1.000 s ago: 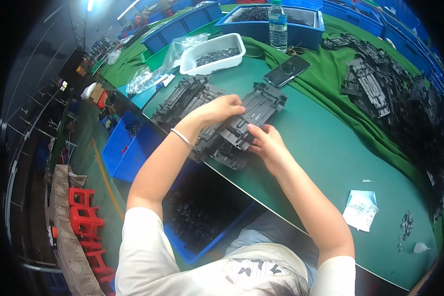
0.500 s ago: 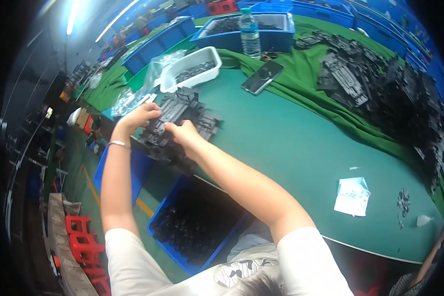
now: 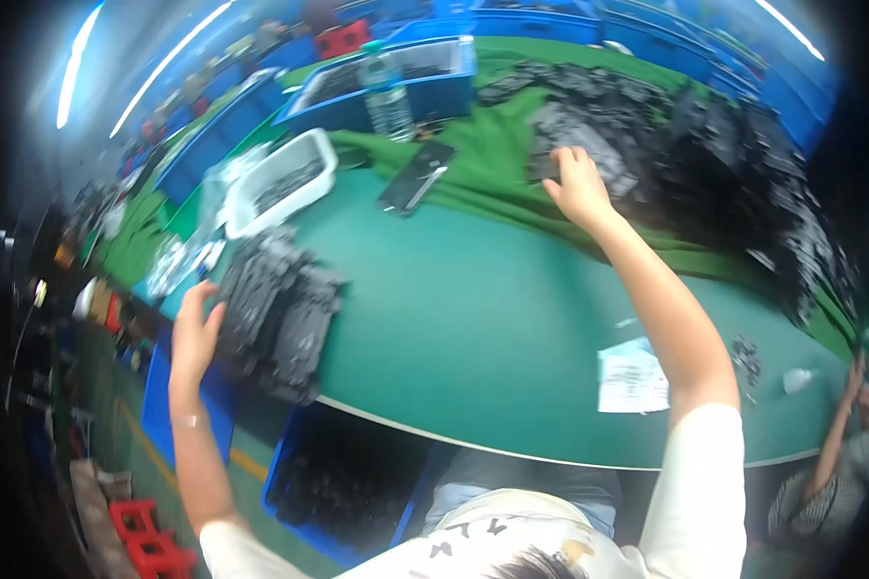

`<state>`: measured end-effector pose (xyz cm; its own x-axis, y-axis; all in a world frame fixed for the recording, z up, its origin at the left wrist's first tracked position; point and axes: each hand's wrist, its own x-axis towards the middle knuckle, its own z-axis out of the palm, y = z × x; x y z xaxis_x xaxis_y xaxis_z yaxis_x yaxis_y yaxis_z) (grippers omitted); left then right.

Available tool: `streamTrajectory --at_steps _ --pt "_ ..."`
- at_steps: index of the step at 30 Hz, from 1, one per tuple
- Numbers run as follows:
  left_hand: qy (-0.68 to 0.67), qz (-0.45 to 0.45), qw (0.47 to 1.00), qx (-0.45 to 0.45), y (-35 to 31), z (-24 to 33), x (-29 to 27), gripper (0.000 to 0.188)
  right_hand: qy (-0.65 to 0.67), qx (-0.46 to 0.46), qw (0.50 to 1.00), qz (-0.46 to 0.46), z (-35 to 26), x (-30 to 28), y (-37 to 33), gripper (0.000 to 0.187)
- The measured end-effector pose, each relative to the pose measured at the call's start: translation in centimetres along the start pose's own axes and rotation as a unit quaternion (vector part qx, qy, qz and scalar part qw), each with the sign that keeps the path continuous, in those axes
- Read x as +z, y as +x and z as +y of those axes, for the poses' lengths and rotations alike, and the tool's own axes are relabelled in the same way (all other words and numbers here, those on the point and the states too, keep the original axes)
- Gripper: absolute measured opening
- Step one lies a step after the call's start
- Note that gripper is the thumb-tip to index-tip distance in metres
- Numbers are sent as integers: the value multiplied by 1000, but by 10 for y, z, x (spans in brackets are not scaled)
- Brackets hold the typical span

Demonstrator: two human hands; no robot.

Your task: The worker is assembling the plastic chassis and internal components of a toy car model on a production line.

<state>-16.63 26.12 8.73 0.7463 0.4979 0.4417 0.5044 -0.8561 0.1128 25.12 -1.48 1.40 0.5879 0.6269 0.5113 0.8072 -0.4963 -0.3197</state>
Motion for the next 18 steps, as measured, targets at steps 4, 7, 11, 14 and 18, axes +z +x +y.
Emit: streamTrajectory --at_steps 4,7,11,14,18 --pt "-192 -30 981 22 -2 87 -7 20 -100 88 991 15 48 -7 13 70" --pt "-228 -87 957 155 -2 136 13 25 -191 123 973 -33 38 -1 20 73" --pt "-286 -116 917 251 -2 187 49 23 -158 226 961 -33 33 -9 34 75" --pt "-344 -148 891 259 -6 211 67 20 -122 194 968 -103 45 -25 29 65" --pt "-437 -285 829 200 -8 236 85 18 0 111 989 103 61 -44 8 29"
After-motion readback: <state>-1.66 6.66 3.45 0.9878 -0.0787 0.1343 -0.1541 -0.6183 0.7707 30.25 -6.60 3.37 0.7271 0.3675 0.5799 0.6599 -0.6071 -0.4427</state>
